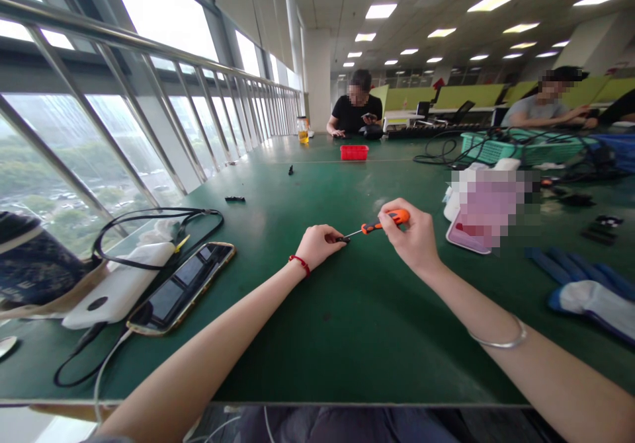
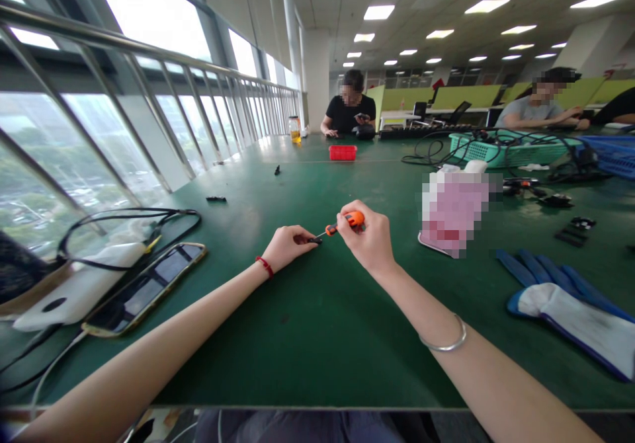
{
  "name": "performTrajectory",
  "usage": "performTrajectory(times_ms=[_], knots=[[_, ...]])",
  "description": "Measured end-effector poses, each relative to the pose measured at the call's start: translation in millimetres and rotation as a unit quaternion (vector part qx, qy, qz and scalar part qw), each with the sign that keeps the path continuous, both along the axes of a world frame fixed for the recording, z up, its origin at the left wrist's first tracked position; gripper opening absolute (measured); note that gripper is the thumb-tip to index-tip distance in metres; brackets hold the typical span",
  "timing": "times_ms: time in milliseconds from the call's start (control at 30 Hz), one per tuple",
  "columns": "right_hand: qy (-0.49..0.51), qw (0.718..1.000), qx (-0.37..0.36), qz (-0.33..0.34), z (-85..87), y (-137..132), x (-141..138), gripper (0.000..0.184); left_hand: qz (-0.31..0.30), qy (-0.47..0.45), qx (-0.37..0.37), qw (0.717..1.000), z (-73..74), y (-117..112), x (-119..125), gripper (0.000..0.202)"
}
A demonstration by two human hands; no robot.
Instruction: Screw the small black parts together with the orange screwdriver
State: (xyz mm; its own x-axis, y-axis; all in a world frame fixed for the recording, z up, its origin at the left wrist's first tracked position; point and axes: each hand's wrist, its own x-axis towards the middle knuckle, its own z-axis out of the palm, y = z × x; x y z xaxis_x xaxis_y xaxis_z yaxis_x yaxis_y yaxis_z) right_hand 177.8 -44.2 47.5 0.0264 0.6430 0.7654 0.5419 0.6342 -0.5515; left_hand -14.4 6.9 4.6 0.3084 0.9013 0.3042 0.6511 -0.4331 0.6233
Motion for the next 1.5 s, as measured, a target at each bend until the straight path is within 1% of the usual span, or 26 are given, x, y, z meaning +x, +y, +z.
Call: performTrajectory(times_ms=[300, 467, 500, 567, 600, 700, 800, 867, 933, 967, 1067, 1133, 1200, 1267, 1300, 1333, 1400, 1433, 1467, 1500], knots=[[0.003, 1.000, -0.015, 0.010, 0.1, 1, -1, 0.018, -0.001, 0.008, 0.004, 1.000, 0.8, -1, 0, 0.015], [0.009, 0.999, -0.039, 0.011, 2.7, 0, 0, 0.025, -0.002, 0.006, 0.004, 1.000, 1.2, -1, 0, 0.014], [0.012, 0.999, -0.042, 0.014, 3.3, 0, 0, 0.023, -0.001, 0.006, 0.003, 1.000, 1.4, -2, 0, 0.014], [0.015, 0.998, -0.046, 0.025, 3.8, -1, 1, 0.012, 0.000, 0.004, 0.003, 1.000, 1.6, -2, 0, 0.014], [0.018, 0.998, -0.050, 0.032, 3.7, -1, 1, 0.010, -0.001, 0.004, 0.003, 1.000, 1.6, -2, 0, 0.014], [0.028, 0.997, -0.068, 0.039, 3.4, -2, 0, 0.022, -0.003, 0.003, 0.005, 1.000, 0.9, -1, 0, 0.014], [0.021, 0.995, -0.094, 0.022, 4.2, -4, -3, 0.020, -0.003, 0.005, 0.007, 1.000, -0.1, -1, 0, 0.016], [0.010, 0.994, -0.102, 0.030, 5.3, -6, -4, 0.022, -0.002, 0.008, 0.007, 1.000, -0.5, -1, 0, 0.016], [0.006, 0.995, -0.090, 0.043, 6.0, -8, -5, 0.017, -0.001, 0.012, 0.008, 1.000, -0.5, 0, 0, 0.015], [0.004, 0.996, -0.081, 0.047, 6.2, -9, -5, 0.018, 0.000, 0.012, 0.009, 1.000, -0.5, 0, 0, 0.015], [-0.004, 0.997, -0.064, 0.032, 5.8, -10, -6, 0.033, -0.002, 0.012, 0.011, 1.000, -0.4, 0, 0, 0.016], [-0.011, 0.996, -0.082, 0.018, 5.5, -11, -8, 0.027, -0.001, 0.013, 0.012, 1.000, -0.5, 0, 0, 0.016], [-0.015, 0.994, -0.102, 0.020, 5.4, -11, -9, 0.021, -0.001, 0.015, 0.012, 1.000, -0.8, 0, 0, 0.016], [-0.017, 0.994, -0.101, 0.033, 5.2, -12, -10, 0.020, 0.001, 0.016, 0.010, 1.000, -1.1, 0, 0, 0.016], [-0.016, 0.995, -0.089, 0.035, 4.9, -12, -10, 0.018, 0.001, 0.017, 0.010, 1.000, -1.2, 0, 0, 0.016], [-0.016, 0.997, -0.072, 0.032, 4.6, -13, -10, 0.020, 0.001, 0.017, 0.010, 1.000, -1.4, 0, 0, 0.016], [-0.016, 0.999, -0.048, 0.020, 3.8, -13, -9, 0.033, 0.000, 0.015, 0.012, 1.000, -1.7, 0, 0, 0.015], [-0.019, 0.999, -0.048, 0.014, 3.6, -13, -9, 0.038, -0.001, 0.014, 0.013, 1.000, -1.9, 1, 0, 0.014], [-0.025, 0.998, -0.056, 0.008, 3.5, -13, -10, 0.039, -0.001, 0.013, 0.013, 1.000, -2.1, 1, 0, 0.014], [-0.029, 0.997, -0.070, 0.000, 3.6, -13, -10, 0.035, 0.000, 0.012, 0.013, 1.000, -2.3, 1, 0, 0.014]])
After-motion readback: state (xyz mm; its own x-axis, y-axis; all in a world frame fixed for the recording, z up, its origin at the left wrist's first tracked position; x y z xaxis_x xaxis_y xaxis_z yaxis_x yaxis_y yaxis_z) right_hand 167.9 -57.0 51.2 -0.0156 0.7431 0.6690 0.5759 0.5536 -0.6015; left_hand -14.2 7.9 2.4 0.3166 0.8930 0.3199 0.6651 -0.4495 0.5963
